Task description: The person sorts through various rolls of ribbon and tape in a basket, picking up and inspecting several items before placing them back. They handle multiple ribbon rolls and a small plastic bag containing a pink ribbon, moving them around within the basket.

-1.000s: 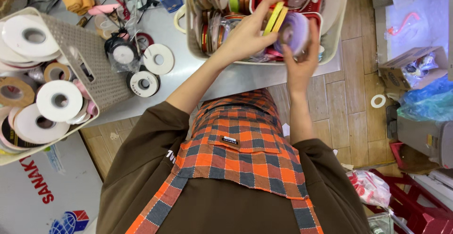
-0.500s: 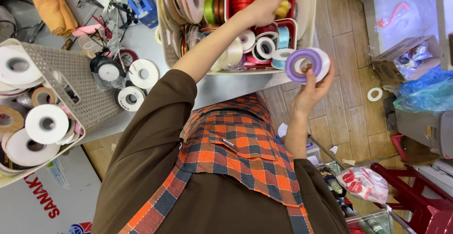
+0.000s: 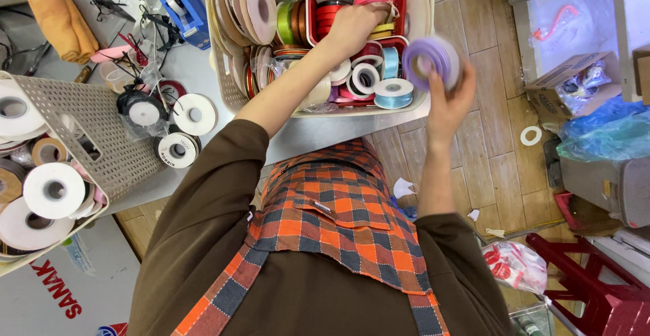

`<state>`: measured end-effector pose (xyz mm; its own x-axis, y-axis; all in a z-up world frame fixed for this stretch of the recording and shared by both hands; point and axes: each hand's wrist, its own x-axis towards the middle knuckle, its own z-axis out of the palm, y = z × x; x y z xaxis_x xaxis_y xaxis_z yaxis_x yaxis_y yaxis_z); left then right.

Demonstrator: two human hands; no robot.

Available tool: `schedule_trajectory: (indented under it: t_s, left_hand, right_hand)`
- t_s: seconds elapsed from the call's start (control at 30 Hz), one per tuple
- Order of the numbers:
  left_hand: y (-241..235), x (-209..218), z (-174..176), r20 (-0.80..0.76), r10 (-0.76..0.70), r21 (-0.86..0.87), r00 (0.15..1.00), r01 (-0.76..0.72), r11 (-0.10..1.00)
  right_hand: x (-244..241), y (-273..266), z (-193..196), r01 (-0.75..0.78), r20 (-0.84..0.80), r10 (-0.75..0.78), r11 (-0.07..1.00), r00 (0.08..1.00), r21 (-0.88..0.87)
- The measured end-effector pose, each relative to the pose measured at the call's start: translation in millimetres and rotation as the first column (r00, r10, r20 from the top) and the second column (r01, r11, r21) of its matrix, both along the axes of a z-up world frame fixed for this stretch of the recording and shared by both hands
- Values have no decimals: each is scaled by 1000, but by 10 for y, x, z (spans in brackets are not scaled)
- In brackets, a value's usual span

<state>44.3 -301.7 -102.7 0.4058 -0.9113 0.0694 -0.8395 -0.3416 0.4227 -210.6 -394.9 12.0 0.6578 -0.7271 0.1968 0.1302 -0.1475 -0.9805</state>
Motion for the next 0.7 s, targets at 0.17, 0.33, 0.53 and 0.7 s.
schedule_trajectory:
  t_s: [0.17,0.33,0.53,0.7]
  left_hand:
    - [51,68,-32,189,12,-9,982,-11,1000]
    - [236,89,210,139,-1,38,990,-4,999]
    - [837,-23,1001,-51,307,-367,951,-303,879]
    - [1454,-261,1585,-179,325,-387,929,-370,844]
  right_hand:
    - [809,-496,116,-354,-207,291,825,934,-440]
    - [1521,-618,-182,-579,-514,297,581,805,-571]
    - [1756,-489,-711,-723,-683,251,346,686,-598]
    - [1439,-283,-757,-677,-674,164,383,720,-629]
